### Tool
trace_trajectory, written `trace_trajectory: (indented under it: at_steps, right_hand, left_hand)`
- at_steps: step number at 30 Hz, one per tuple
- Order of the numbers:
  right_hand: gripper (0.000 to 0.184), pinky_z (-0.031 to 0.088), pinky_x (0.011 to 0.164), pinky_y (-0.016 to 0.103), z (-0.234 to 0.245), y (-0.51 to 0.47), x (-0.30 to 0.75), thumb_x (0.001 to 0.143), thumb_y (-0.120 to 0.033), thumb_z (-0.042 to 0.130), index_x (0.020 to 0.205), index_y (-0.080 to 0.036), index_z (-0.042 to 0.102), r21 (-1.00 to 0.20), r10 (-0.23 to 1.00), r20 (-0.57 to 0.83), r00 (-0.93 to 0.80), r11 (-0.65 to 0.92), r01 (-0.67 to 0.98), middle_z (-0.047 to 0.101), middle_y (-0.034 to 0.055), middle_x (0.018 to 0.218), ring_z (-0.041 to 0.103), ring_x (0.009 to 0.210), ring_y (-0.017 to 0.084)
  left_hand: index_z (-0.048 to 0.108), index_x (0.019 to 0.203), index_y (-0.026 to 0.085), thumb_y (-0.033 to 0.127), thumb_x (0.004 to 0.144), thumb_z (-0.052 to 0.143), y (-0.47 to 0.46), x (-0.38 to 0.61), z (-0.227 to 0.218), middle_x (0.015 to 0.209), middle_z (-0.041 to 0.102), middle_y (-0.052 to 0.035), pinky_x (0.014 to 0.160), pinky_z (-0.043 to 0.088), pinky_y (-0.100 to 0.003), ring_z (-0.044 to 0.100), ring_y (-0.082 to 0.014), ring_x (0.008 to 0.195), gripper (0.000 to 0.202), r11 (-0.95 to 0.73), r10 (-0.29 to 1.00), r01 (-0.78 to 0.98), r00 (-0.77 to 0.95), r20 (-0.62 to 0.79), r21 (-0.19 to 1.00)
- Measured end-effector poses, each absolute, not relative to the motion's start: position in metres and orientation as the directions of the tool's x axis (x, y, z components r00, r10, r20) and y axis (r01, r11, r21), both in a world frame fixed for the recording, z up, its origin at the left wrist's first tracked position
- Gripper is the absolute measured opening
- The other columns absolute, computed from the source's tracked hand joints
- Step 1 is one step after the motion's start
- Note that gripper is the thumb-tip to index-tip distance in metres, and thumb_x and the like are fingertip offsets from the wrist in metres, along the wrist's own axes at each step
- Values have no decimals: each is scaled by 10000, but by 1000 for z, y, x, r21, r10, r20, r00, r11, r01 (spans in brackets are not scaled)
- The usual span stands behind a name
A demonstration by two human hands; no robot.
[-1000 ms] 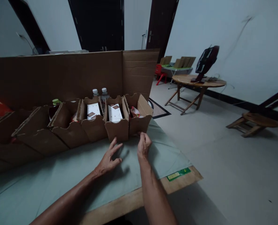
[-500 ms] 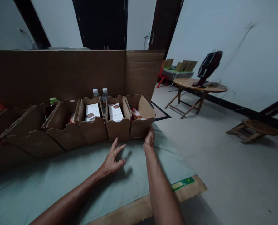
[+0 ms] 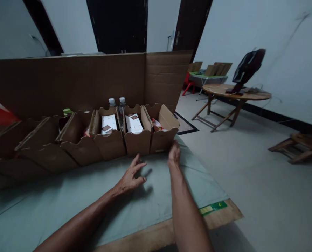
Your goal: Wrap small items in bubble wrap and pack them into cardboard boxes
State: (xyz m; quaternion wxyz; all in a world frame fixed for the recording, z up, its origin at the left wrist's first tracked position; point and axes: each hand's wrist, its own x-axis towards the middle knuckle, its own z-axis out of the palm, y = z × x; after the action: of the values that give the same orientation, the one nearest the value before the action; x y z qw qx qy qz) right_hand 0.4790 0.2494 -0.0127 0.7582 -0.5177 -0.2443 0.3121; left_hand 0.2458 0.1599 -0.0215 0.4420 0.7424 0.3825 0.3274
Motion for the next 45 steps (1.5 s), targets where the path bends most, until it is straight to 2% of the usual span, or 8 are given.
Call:
trace_trajectory:
  at_steps: [3,6,10,16,26,32,40,45]
  right_hand:
    - [342,454,984,432,22,219,476,804,-469,589,972,-182,668,-943,667,48,743,275,-187,694,104,1186,564,1232,286]
    - [420,504,906,435,63,170,473,745,-502,618,1018,-189,682,-923,780,118,615,315,-222,701,120,1132,655,1099,288]
    - [443,504,970,471,87,114,479,863,-555,488,1141,-268,681,-831,823,255,508,455,-320,623,130,1319,607,1222,282]
    - [101,497,980,571,34,101,521,733,-377,588,776,-286,596,-910,687,-288,667,21,-415,613,160,1231,596,1201,314]
    - [179,571,745,388,32,106,501,627,-370,686,768,-262,674,-966,752,-172,636,-2,-259,680,100,1059,650,1066,266]
    - [383,533,654,313,82,118,408,654,-478,796,905,-198,724,-995,940,97,327,103,-3,757,110,959,706,896,248]
    - [610,500,615,276,124,194,290,843,-329,594,1438,-230,502,-848,946,271,-177,321,422,702,-30,790,616,579,134]
    - [263,420,637,279,128,229,266,728,-161,565,902,-230,750,-546,931,315,-182,334,768,709,10,691,628,647,196]
  left_hand:
    - [632,1347,172,286,703,709,140,219,-14,1650,264,-172,1194,293,-576,322,-391,1489,659,-380,825,343,546,147,859]
    - [663,1312,215,252,717,671,105,176,-9,1519,507,-149,1178,317,-584,411,-361,1443,596,-422,791,388,600,123,820]
    - [680,1282,238,284,766,646,57,116,-8,1422,614,-115,1150,357,-574,398,-351,1451,519,-368,797,381,599,77,848]
    - [690,1270,243,336,791,644,19,71,-8,1340,667,-122,1141,373,-537,487,-343,1380,490,-239,863,284,500,69,928]
    - [742,1150,221,396,796,643,46,46,12,1157,738,-95,967,530,-424,677,-276,1053,406,-89,965,300,261,8,950]
    - [757,1030,169,378,787,654,67,40,-7,1056,776,-148,931,563,-451,719,-292,1009,337,-11,1000,176,-14,14,984]
    - [761,981,185,313,806,601,69,47,-14,989,776,-106,866,586,-396,727,-256,950,269,-189,982,333,67,176,924]
    - [754,987,188,297,816,593,74,46,-15,993,782,-93,851,593,-378,731,-253,960,259,-169,985,302,35,166,938]
